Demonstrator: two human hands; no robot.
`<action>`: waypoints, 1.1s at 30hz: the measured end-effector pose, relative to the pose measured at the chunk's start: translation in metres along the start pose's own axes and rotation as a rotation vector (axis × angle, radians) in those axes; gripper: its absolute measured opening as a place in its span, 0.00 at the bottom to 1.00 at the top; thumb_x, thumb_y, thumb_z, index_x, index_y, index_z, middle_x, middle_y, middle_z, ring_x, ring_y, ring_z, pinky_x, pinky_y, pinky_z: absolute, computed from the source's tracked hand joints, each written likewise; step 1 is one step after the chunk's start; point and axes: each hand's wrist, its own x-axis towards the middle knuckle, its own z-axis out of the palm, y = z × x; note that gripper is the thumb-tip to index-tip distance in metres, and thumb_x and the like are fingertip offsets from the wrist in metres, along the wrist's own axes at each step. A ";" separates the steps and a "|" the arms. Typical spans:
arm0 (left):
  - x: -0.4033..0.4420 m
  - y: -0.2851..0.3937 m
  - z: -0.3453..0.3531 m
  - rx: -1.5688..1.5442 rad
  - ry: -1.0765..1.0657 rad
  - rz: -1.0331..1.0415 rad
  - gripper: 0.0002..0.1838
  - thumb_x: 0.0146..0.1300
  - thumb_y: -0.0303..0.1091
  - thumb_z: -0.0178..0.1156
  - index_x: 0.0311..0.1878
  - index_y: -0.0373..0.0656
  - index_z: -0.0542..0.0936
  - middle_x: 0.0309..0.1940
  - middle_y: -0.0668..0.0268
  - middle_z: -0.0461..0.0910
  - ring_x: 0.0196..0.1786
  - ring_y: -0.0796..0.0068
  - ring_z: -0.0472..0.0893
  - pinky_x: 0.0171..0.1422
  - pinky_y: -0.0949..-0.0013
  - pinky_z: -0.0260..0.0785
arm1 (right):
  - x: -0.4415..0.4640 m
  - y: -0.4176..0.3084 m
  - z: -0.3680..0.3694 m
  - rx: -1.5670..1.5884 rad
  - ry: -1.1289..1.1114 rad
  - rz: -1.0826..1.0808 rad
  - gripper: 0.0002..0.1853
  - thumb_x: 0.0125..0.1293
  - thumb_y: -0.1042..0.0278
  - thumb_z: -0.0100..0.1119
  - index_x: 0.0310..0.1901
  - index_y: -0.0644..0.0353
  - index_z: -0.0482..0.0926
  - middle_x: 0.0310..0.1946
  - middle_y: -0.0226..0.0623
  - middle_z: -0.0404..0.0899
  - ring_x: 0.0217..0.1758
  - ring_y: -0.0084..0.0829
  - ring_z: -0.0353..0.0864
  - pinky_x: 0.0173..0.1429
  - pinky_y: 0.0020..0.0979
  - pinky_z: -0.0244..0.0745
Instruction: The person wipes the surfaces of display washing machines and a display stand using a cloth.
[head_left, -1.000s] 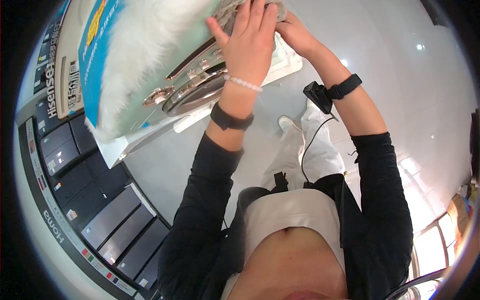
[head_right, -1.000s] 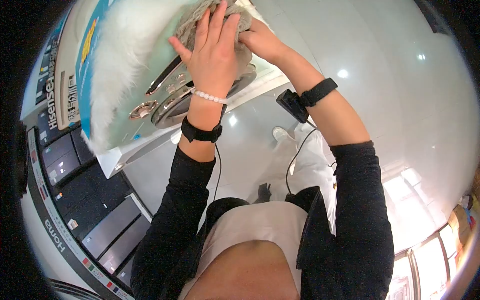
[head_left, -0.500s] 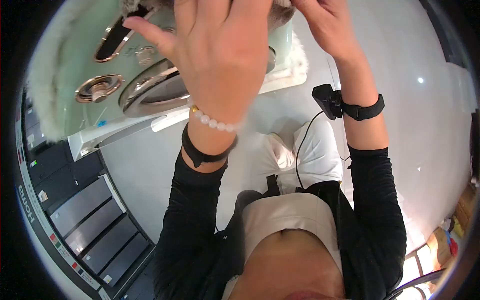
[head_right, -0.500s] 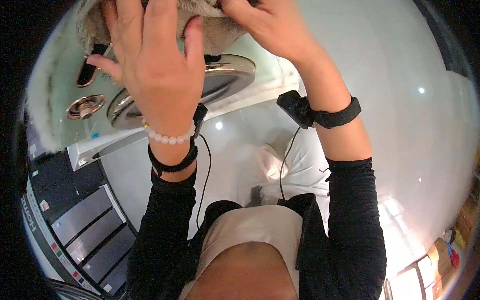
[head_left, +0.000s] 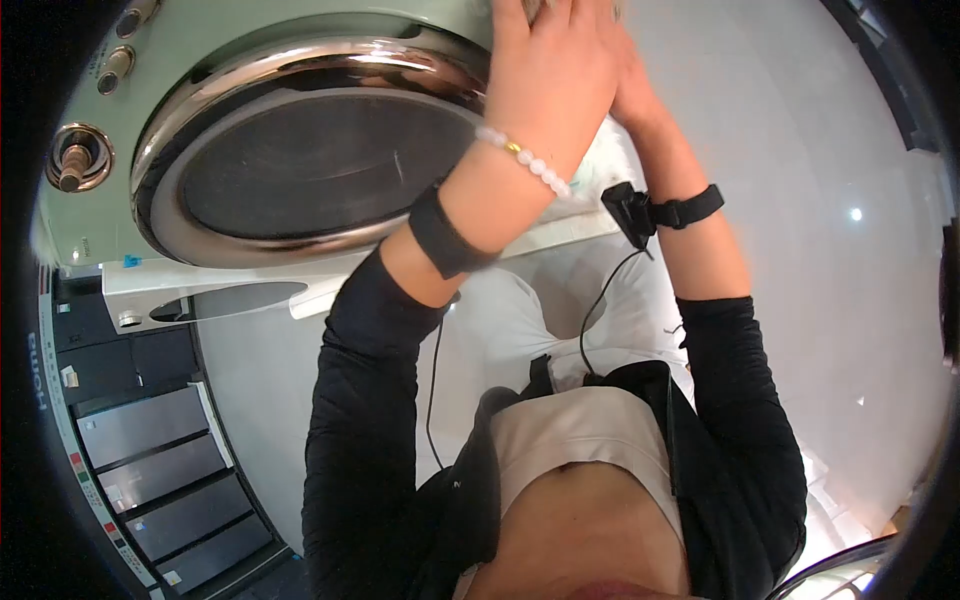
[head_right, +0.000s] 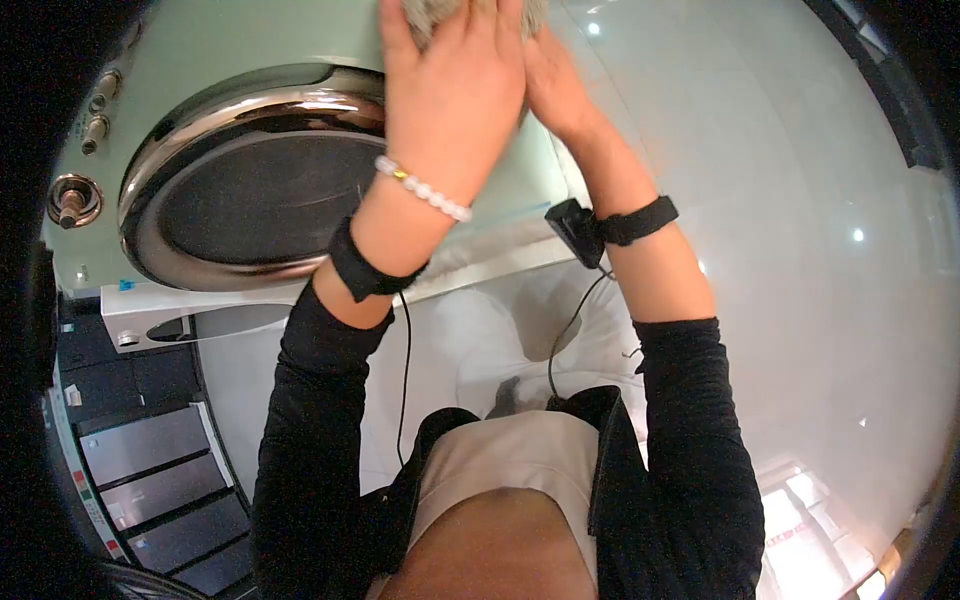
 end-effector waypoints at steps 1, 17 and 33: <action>-0.009 0.012 0.018 0.267 0.079 0.025 0.26 0.63 0.34 0.55 0.66 0.50 0.75 0.52 0.70 0.80 0.57 0.75 0.78 0.74 0.30 0.45 | -0.010 0.013 0.005 -0.064 0.016 -0.022 0.25 0.73 0.61 0.48 0.67 0.64 0.68 0.65 0.44 0.72 0.66 0.38 0.71 0.67 0.37 0.66; -0.066 0.022 0.030 0.027 0.190 -0.135 0.29 0.62 0.35 0.56 0.69 0.46 0.70 0.73 0.61 0.66 0.42 0.76 0.82 0.69 0.32 0.57 | -0.038 -0.060 0.027 0.049 0.197 0.012 0.32 0.67 0.69 0.57 0.70 0.69 0.59 0.70 0.56 0.61 0.74 0.55 0.59 0.77 0.44 0.54; -0.074 -0.066 -0.028 -0.094 0.378 -0.490 0.33 0.58 0.44 0.62 0.67 0.44 0.71 0.66 0.61 0.72 0.67 0.64 0.71 0.70 0.23 0.43 | 0.045 -0.127 0.032 -0.534 0.241 -0.652 0.24 0.50 0.72 0.65 0.52 0.49 0.81 0.65 0.27 0.72 0.75 0.42 0.62 0.59 0.51 0.67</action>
